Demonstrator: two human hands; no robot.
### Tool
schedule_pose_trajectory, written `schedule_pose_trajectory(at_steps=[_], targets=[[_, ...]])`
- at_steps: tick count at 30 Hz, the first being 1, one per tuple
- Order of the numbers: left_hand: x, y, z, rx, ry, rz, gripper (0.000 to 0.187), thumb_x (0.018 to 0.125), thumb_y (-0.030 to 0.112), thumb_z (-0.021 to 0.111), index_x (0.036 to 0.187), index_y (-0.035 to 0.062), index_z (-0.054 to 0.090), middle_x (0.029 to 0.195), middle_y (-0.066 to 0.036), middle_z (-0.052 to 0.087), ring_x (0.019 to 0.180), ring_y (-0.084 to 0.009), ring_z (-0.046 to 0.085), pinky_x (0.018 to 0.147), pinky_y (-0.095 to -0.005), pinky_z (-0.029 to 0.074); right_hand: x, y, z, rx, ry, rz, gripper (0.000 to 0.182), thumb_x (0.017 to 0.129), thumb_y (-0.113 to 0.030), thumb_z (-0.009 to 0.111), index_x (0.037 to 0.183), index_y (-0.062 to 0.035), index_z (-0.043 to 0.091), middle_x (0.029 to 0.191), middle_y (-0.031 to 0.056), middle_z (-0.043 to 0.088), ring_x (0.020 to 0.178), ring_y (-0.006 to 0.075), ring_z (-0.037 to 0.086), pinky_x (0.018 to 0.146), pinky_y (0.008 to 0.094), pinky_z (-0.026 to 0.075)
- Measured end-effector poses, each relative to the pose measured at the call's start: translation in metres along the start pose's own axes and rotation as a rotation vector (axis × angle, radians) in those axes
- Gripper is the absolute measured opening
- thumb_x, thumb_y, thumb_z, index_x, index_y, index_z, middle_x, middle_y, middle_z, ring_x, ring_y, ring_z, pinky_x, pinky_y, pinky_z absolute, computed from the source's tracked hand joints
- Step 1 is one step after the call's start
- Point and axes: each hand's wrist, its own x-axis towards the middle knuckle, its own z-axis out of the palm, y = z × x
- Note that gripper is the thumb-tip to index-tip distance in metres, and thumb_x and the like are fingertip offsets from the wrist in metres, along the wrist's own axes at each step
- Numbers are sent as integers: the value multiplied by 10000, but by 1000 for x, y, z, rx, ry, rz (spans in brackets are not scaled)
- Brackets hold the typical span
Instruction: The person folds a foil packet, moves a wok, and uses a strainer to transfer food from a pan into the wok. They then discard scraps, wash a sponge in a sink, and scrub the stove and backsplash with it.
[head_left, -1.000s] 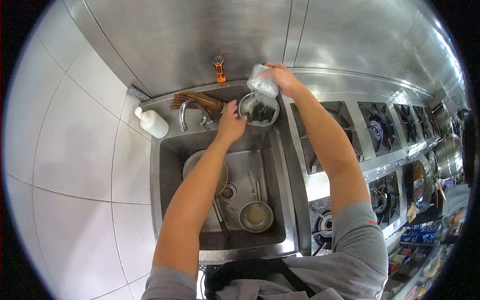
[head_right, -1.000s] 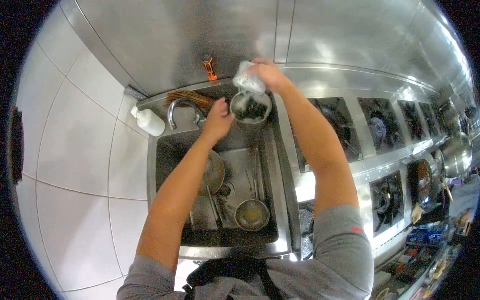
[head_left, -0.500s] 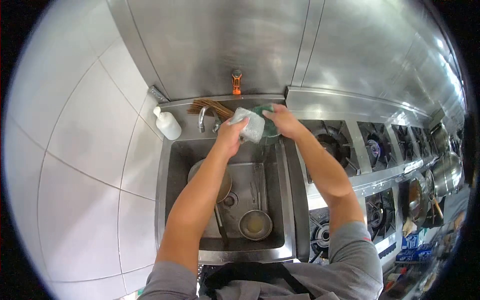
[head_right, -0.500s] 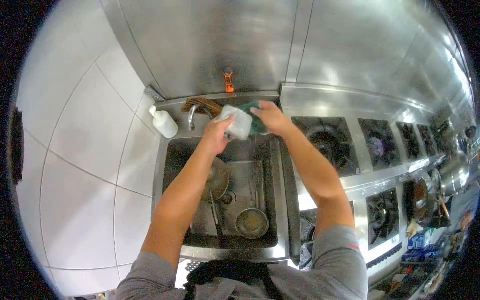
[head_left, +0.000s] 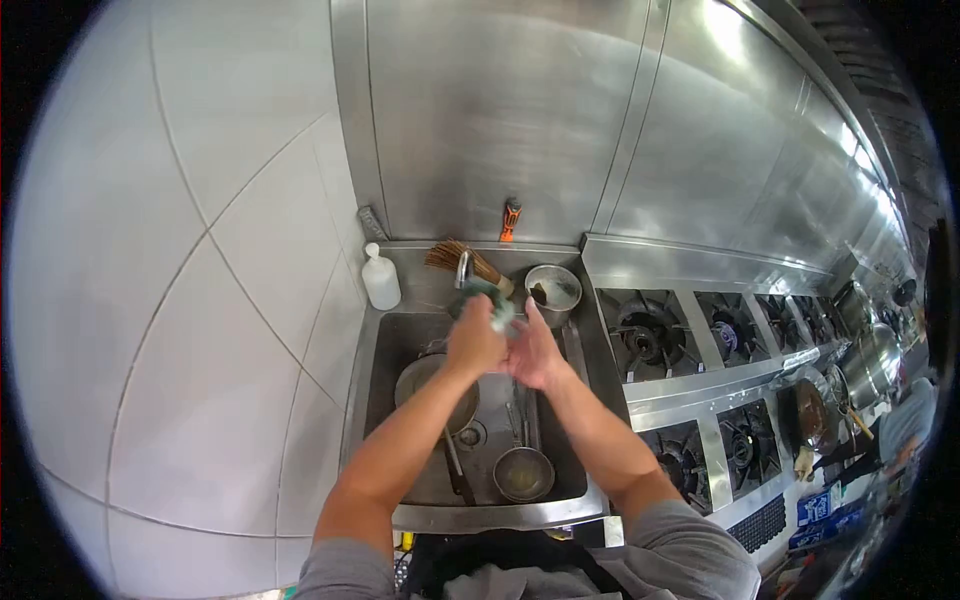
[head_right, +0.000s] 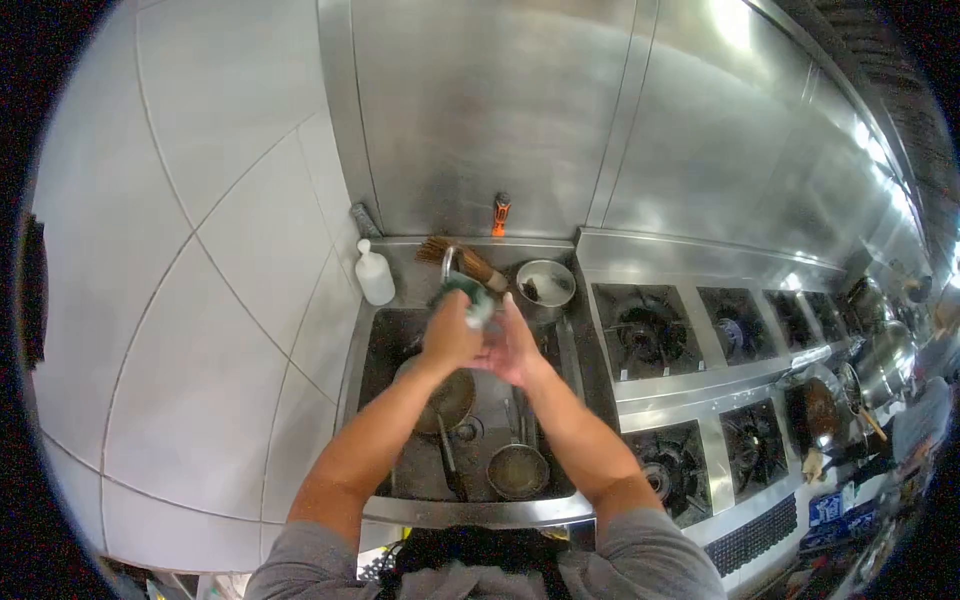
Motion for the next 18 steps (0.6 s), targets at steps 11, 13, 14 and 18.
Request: schedule_pose_trajectory(at_steps=[11, 13, 14, 18], targets=[[-72, -145, -70, -88, 63, -214, 329, 806, 258, 716, 1060, 63, 640, 1034, -181, 686, 997, -373, 648, 852, -432, 515, 46, -35, -28, 132, -115, -176, 464, 843, -398, 515, 1172, -89, 621, 1158, 163, 645, 1060, 414, 601, 879, 588, 486], [-96, -222, -69, 223, 47, -199, 419, 799, 274, 699, 1135, 42, 608, 1187, -187, 631, 1156, -381, 562, 949, -483, 453, 46, -124, 19, -57, -74, -346, 375, 848, -350, 554, 1096, -82, 635, 1051, 125, 677, 1053, 297, 630, 905, 523, 515], [-110, -245, -72, 412, -20, -153, 460, 792, 281, 697, 1169, 39, 595, 1249, -192, 600, 1225, -389, 513, 993, -507, 420, 54, -171, 59, -233, 96, -561, 291, 869, -286, 575, 1031, -55, 645, 1014, 108, 684, 1047, 246, 637, 907, 447, 520], [-170, -269, -87, 649, -324, 90, 660, 754, 313, 730, 1328, 49, 539, 1481, -208, 401, 1399, -407, 315, 1149, -540, 262, 86, -359, 206, -994, 255, -1374, 427, 912, -400, 606, 1126, -33, 649, 883, 81, 678, 753, 179, 634, 658, 336, 488]])
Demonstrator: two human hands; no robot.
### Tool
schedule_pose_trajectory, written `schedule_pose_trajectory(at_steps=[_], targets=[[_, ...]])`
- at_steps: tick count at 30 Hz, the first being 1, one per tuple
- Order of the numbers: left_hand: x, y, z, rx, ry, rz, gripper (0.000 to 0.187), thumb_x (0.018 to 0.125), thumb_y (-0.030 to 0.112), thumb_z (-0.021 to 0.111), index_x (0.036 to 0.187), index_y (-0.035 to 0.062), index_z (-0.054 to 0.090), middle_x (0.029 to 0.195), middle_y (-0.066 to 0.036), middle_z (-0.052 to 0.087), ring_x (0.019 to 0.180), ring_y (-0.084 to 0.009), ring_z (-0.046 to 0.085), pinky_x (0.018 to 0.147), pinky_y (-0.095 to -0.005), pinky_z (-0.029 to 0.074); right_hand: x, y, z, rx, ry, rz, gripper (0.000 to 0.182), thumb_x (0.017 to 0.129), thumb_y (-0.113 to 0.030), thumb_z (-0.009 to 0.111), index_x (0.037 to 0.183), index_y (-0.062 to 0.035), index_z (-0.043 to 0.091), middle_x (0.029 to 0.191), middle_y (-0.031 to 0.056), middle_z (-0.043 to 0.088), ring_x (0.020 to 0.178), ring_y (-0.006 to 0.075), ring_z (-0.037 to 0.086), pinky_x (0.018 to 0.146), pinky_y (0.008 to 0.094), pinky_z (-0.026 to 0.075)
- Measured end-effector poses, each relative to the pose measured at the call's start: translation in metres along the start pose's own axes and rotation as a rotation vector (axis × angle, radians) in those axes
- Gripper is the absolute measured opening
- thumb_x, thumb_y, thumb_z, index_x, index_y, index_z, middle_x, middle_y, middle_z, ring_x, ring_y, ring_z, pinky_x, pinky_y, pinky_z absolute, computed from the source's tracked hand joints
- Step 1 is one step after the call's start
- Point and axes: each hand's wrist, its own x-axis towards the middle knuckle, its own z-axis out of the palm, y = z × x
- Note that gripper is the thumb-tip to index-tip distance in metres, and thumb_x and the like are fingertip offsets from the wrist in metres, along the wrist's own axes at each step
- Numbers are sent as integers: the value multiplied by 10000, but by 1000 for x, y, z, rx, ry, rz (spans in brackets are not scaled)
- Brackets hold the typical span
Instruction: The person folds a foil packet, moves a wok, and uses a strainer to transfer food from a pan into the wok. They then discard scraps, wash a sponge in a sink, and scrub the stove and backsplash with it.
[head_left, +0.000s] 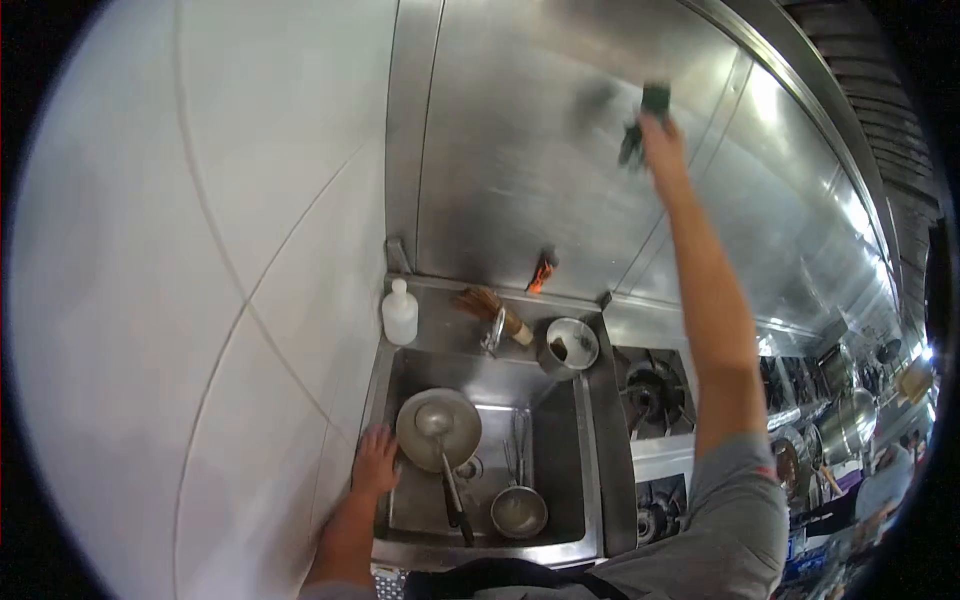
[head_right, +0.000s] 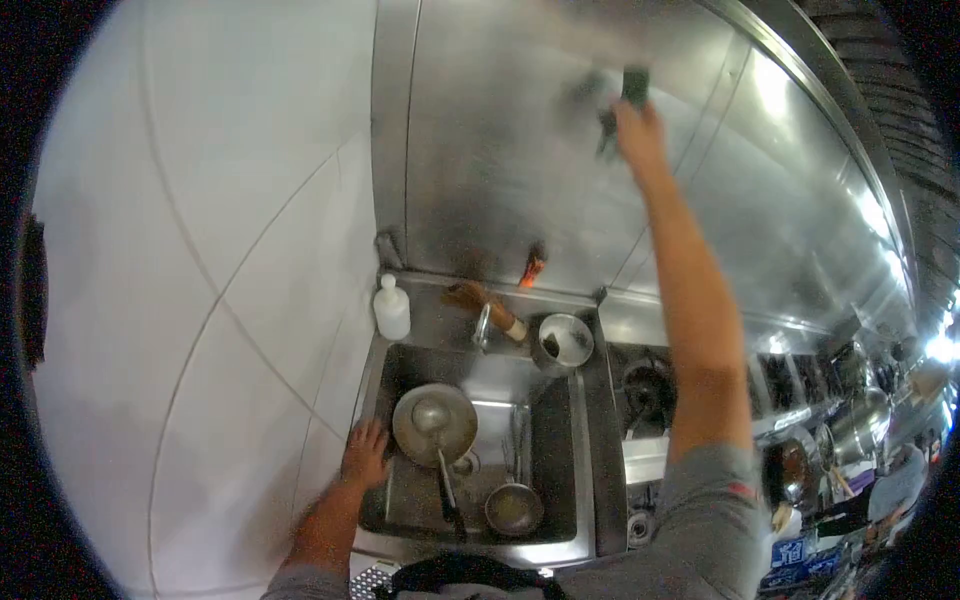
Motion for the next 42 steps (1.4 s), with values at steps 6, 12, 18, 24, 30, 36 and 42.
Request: schedule_pose_trajectory(at_steps=[6, 12, 18, 24, 30, 36, 42], targets=[[25, 4, -22, -187, -177, -114, 722, 795, 344, 716, 1401, 31, 481, 1563, -207, 271, 1463, -388, 201, 1189, -527, 182, 85, -35, 114, -1212, 138, -598, 569, 982, -434, 429, 1445, -104, 443, 1502, 180, 401, 1446, 371, 239, 1182, 503, 209], [35, -3, -6, -143, -123, -120, 646, 708, 292, 775, 1259, 5, 599, 1496, -163, 402, 1440, -370, 270, 1176, -521, 230, -100, 164, 239, -846, -394, -1213, 584, 862, -361, 609, 1410, -200, 484, 1408, 41, 487, 1295, 294, 480, 1080, 494, 404], [29, -7, 2, -203, -100, -163, 602, 677, 234, 774, 1211, 3, 620, 1463, -137, 452, 1439, -340, 282, 1181, -512, 229, -117, 235, 201, -1063, -942, -1143, 660, 872, -511, 574, 1450, -221, 439, 1432, 65, 488, 1254, 277, 508, 1046, 460, 426], [32, -5, -8, -207, -121, -180, 609, 697, 255, 744, 1233, -2, 612, 1401, -131, 518, 1439, -333, 284, 1198, -494, 200, 62, -31, 206, -1149, 87, -863, 539, 968, -360, 432, 1457, -133, 435, 1506, 131, 414, 1429, 388, 274, 1191, 518, 169], [30, -11, -7, -229, -116, -141, 574, 709, 235, 733, 1203, -35, 621, 1362, -146, 546, 1431, -339, 296, 1193, -492, 218, -4, 30, 313, -1156, -372, -832, 482, 911, -288, 512, 1381, -182, 514, 1380, 135, 535, 1148, 349, 558, 1032, 523, 399], [32, -16, -9, -242, -62, -156, 524, 720, 228, 714, 1163, -44, 646, 1312, -158, 581, 1421, -352, 305, 1177, -503, 251, -145, 204, 308, -828, -951, -1036, 514, 878, -230, 549, 1387, -188, 500, 1499, 114, 416, 1378, 329, 398, 1107, 415, 393], [28, -7, 9, -229, -48, -116, 492, 643, 243, 734, 1053, -26, 704, 1237, -174, 624, 1424, -375, 299, 1168, -545, 224, 74, 59, 157, -1135, 46, -1026, 510, 872, -513, 499, 1102, -106, 704, 1013, 164, 709, 1038, 362, 645, 1149, 536, 250]])
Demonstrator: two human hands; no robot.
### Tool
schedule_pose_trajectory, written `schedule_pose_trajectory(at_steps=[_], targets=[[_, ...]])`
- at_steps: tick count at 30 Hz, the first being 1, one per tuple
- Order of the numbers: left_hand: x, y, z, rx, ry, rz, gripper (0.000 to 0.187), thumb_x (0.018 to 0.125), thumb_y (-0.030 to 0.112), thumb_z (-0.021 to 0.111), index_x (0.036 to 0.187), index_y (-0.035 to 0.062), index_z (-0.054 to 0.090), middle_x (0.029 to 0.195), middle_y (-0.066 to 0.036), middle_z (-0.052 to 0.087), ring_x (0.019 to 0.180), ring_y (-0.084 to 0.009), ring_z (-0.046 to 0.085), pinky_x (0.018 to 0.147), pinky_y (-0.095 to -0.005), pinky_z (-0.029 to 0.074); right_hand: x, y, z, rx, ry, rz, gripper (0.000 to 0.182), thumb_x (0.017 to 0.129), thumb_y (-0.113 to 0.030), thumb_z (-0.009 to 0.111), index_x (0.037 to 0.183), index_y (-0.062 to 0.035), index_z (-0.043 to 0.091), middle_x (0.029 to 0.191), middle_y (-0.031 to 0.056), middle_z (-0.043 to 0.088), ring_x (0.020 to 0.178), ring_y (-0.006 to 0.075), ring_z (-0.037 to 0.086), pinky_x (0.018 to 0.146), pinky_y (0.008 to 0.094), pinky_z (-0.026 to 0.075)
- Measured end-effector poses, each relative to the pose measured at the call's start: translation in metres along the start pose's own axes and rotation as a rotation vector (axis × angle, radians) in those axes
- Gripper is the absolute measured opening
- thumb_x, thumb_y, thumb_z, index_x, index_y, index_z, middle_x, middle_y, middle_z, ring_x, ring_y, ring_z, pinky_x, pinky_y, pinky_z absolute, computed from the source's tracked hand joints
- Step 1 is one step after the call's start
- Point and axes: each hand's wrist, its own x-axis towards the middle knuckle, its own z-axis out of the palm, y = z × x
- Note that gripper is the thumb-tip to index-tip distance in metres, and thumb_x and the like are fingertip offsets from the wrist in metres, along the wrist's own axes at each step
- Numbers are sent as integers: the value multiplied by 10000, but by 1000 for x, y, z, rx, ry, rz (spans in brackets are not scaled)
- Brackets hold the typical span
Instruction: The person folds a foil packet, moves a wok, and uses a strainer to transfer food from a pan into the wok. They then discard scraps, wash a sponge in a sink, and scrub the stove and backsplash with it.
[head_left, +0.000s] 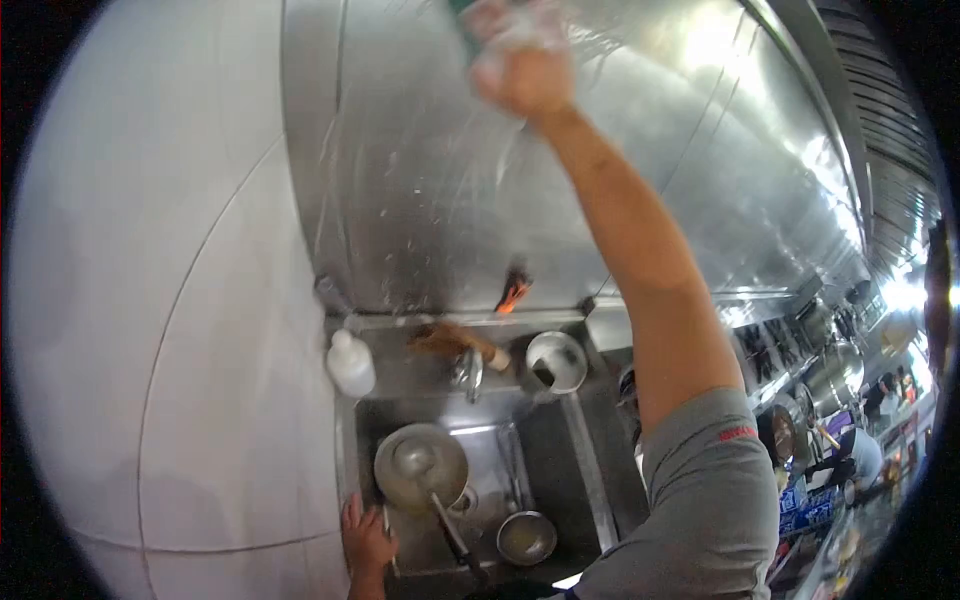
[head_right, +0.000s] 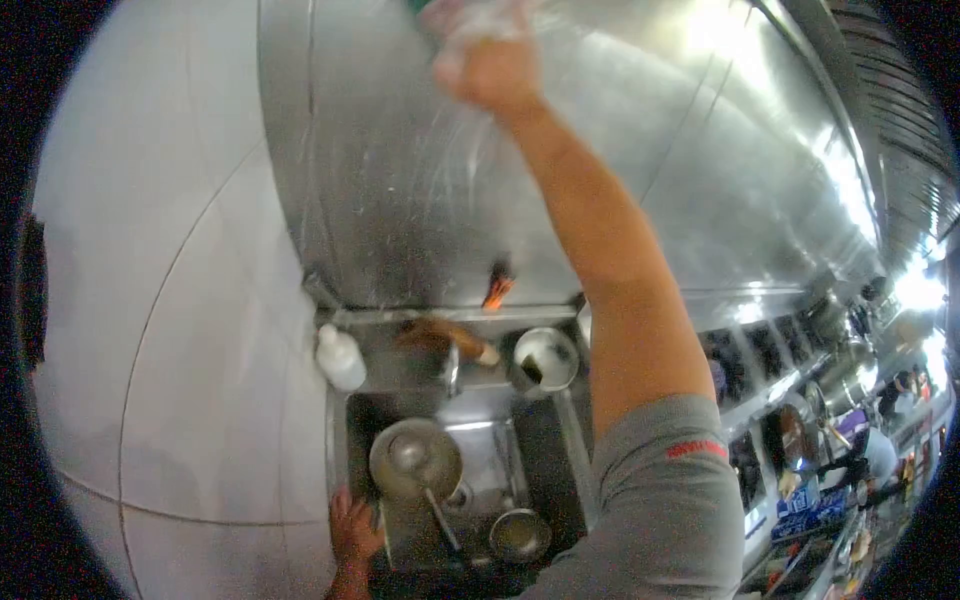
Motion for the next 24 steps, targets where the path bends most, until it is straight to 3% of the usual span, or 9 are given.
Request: schedule_pose_trajectory(at_steps=[2, 6, 10, 13, 14, 16, 21, 22, 24], targets=[[-1, 1, 4, 14, 53, 38, 484, 625, 244, 738, 1026, -26, 713, 1207, -182, 638, 1420, -386, 305, 1161, -561, 222, 23, 107, 16, 75, 489, 56, 405, 889, -274, 499, 1242, -92, 583, 1233, 169, 608, 1081, 301, 596, 1005, 490, 408], [4, 9, -3, -7, 4, -10, 491, 610, 242, 742, 1014, -35, 713, 1148, -190, 663, 1415, -396, 311, 1155, -573, 223, -51, 352, 19, -413, 102, 361, 422, 931, -372, 514, 1239, -108, 633, 1465, 148, 458, 1357, 295, 428, 1157, 414, 289], [2, 10, -1, 92, -61, -25, 503, 634, 280, 752, 1020, -39, 707, 1154, -180, 665, 1422, -381, 299, 1173, -556, 203, -88, 284, 33, -131, 13, 1028, 634, 920, -510, 493, 1180, 50, 637, 1256, 285, 595, 1194, 410, 565, 1021, 478, 433], [7, 23, -9, 60, -21, -57, 510, 652, 304, 756, 1033, -30, 706, 1169, -173, 663, 1433, -374, 277, 1187, -543, 187, -127, 87, -12, -311, -426, 297, 507, 883, -471, 497, 1210, -114, 648, 1143, 199, 671, 1131, 407, 593, 1121, 614, 237], [10, 33, -23, 122, -80, -52, 508, 659, 307, 753, 1045, -21, 706, 1205, -165, 651, 1439, -362, 266, 1191, -531, 188, -166, 54, -3, 30, -50, 79, 574, 846, -431, 560, 1331, -124, 554, 1335, 213, 560, 1250, 414, 506, 1105, 615, 280], [6, 17, -5, 135, -108, -50, 508, 658, 304, 754, 1045, -21, 706, 1220, -163, 643, 1439, -360, 265, 1193, -527, 187, -256, -12, 4, 113, -499, -55, 618, 834, -366, 601, 1413, -189, 476, 1484, 153, 426, 1322, 359, 444, 1126, 558, 315], [2, 19, 1, 66, -80, -94, 496, 651, 291, 756, 1035, -19, 707, 1239, -161, 631, 1437, -354, 270, 1196, -526, 184, -317, 41, 21, 283, -579, -603, 604, 846, -275, 621, 1410, -408, 451, 1509, -51, 414, 1399, 240, 364, 1175, 519, 269], [3, 18, 1, 82, -77, -85, 495, 648, 282, 759, 1037, -19, 707, 1231, -160, 634, 1436, -354, 273, 1196, -527, 183, -246, 50, -27, 268, -937, -252, 613, 789, -280, 675, 1355, -443, 503, 1493, -107, 431, 1413, 209, 350, 1182, 505, 256], [3, 20, 1, 92, -94, -91, 493, 645, 274, 761, 1038, -18, 707, 1223, -160, 636, 1435, -353, 276, 1197, -528, 183, -166, 110, -37, 136, -562, -353, 422, 890, -402, 565, 1289, -275, 610, 1413, 25, 535, 1352, 205, 436, 1175, 504, 217]])
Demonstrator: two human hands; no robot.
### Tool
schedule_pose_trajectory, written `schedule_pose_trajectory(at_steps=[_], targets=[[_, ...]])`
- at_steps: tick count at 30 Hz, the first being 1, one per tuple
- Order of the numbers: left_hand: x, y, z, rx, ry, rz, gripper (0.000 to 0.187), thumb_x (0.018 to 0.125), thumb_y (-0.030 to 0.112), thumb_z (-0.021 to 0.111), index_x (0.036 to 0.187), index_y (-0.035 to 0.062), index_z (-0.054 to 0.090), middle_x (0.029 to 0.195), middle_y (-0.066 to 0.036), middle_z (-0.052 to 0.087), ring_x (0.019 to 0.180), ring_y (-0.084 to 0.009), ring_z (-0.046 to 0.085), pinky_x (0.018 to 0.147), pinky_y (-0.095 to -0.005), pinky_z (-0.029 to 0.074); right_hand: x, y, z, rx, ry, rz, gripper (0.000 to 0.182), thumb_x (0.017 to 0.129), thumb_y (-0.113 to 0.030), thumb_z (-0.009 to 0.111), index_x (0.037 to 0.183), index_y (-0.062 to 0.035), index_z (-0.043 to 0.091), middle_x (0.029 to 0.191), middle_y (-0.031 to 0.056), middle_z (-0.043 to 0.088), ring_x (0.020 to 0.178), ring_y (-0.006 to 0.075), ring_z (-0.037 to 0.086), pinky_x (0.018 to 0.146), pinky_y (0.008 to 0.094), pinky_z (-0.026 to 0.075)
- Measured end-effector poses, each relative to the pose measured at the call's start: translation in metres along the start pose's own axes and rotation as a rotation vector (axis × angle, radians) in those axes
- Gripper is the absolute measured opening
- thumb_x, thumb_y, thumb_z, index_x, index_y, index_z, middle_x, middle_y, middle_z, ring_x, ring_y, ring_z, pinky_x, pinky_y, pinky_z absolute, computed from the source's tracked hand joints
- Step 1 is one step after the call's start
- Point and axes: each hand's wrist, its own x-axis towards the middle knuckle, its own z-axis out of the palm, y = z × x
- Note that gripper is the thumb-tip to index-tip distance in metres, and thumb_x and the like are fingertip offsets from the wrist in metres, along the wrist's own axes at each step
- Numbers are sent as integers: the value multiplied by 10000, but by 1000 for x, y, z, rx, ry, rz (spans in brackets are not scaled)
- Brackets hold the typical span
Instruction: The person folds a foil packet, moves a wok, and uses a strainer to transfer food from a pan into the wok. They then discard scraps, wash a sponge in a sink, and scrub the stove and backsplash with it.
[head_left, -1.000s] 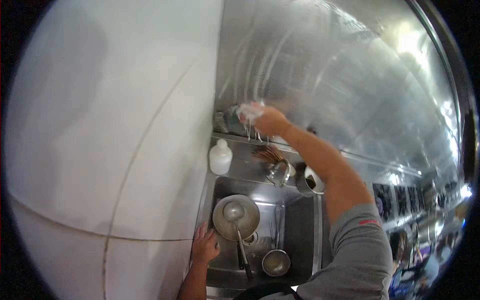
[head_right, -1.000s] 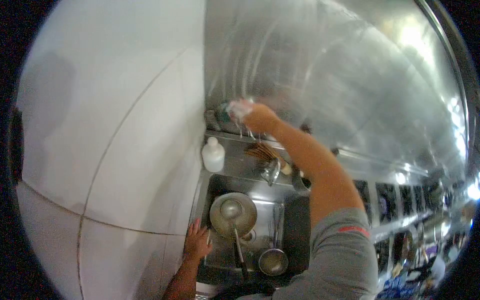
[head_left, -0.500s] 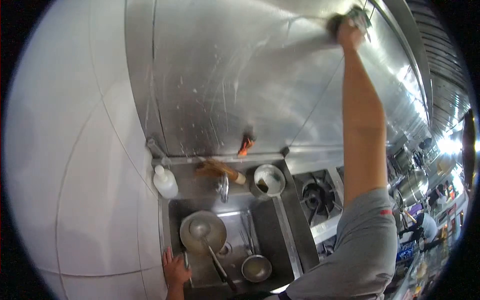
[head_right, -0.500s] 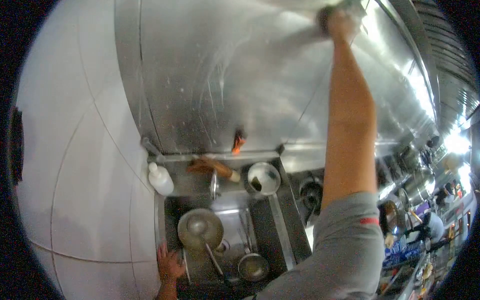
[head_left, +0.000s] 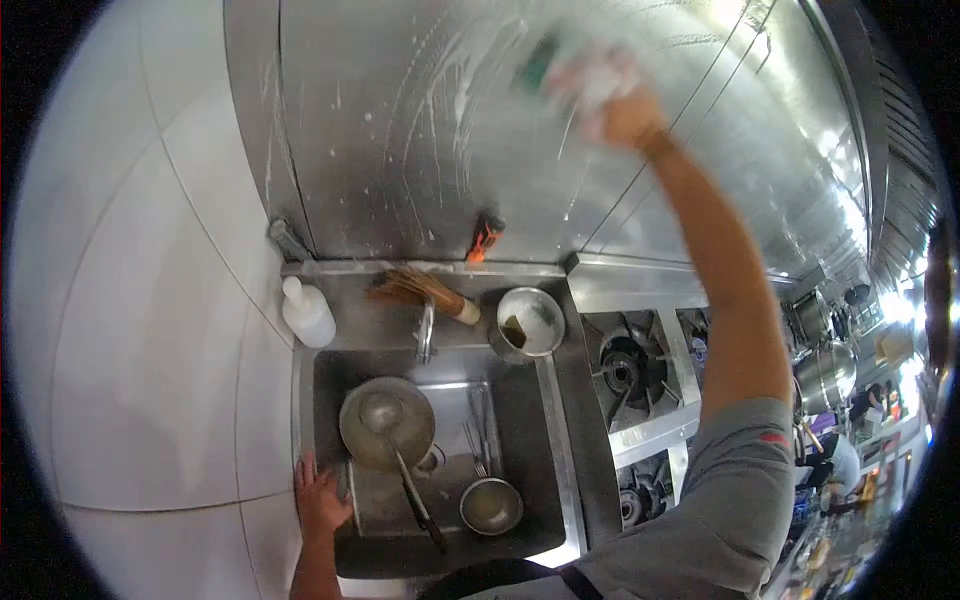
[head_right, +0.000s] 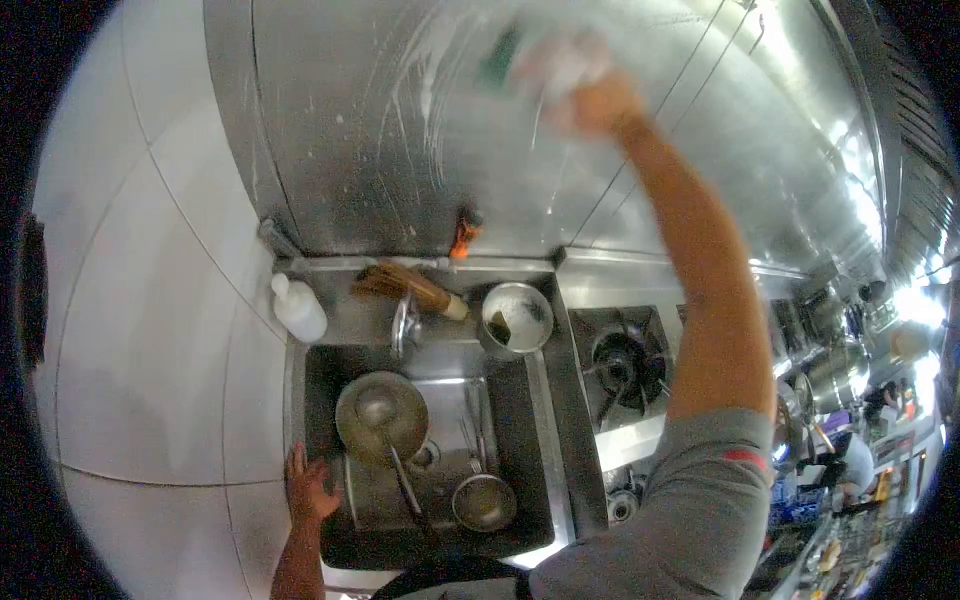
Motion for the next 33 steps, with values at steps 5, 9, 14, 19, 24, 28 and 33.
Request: schedule_pose_trajectory(at_steps=[5, 9, 14, 19, 24, 28, 33], targets=[[5, 4, -3, 34, -29, -20, 546, 646, 270, 761, 1162, 104, 695, 1323, -167, 570, 1432, -399, 239, 1186, -554, 182, 32, 85, 1, -154, 691, 530, 517, 911, -319, 497, 1383, -108, 509, 1366, 157, 557, 1281, 361, 484, 1143, 548, 229], [10, 6, -5, 36, 23, -3, 495, 647, 274, 763, 1057, 0, 709, 1225, -141, 631, 1443, -333, 267, 1208, -513, 156, -48, -39, 110, -161, 231, 442, 457, 848, -372, 555, 1237, -155, 455, 1241, 146, 512, 1242, 436, 428, 1132, 673, 130], [1, -1, 1, 73, -34, -54, 503, 672, 321, 752, 1070, 17, 711, 1279, -123, 610, 1461, -317, 222, 1217, -492, 136, -171, -163, 169, 306, -335, 30, 485, 825, -211, 594, 1305, -273, 592, 1421, -43, 511, 1357, 237, 402, 1160, 451, 249], [6, 5, -17, 25, -49, -37, 494, 664, 322, 759, 1047, 12, 718, 1236, -147, 629, 1450, -331, 247, 1210, -500, 157, -98, 7, 81, 1, -302, 321, 517, 859, -294, 566, 1367, -204, 539, 1337, 80, 570, 1305, 284, 454, 1194, 434, 210], [7, 10, -16, -1, -34, -2, 460, 657, 294, 769, 1008, 1, 725, 1187, -163, 650, 1443, -341, 264, 1199, -508, 182, 31, 125, -55, -3, 430, 914, 499, 947, -426, 456, 1272, -72, 589, 1277, 191, 613, 1219, 353, 537, 1103, 549, 304], [6, 2, -14, 51, 34, 30, 472, 645, 292, 780, 1008, -4, 722, 1194, -166, 647, 1444, -351, 261, 1193, -518, 183, 101, 33, 27, -186, 166, 802, 554, 969, -494, 412, 1357, -124, 553, 1358, 189, 560, 1325, 347, 441, 1162, 561, 183], [1, -3, -14, 22, -6, 58, 507, 665, 316, 768, 1029, -32, 708, 1209, -176, 640, 1441, -355, 264, 1191, -521, 183, 34, -230, 93, 32, 58, 11, 588, 871, -195, 544, 1431, -312, 409, 1409, 142, 475, 1194, 368, 553, 1032, 520, 434]])
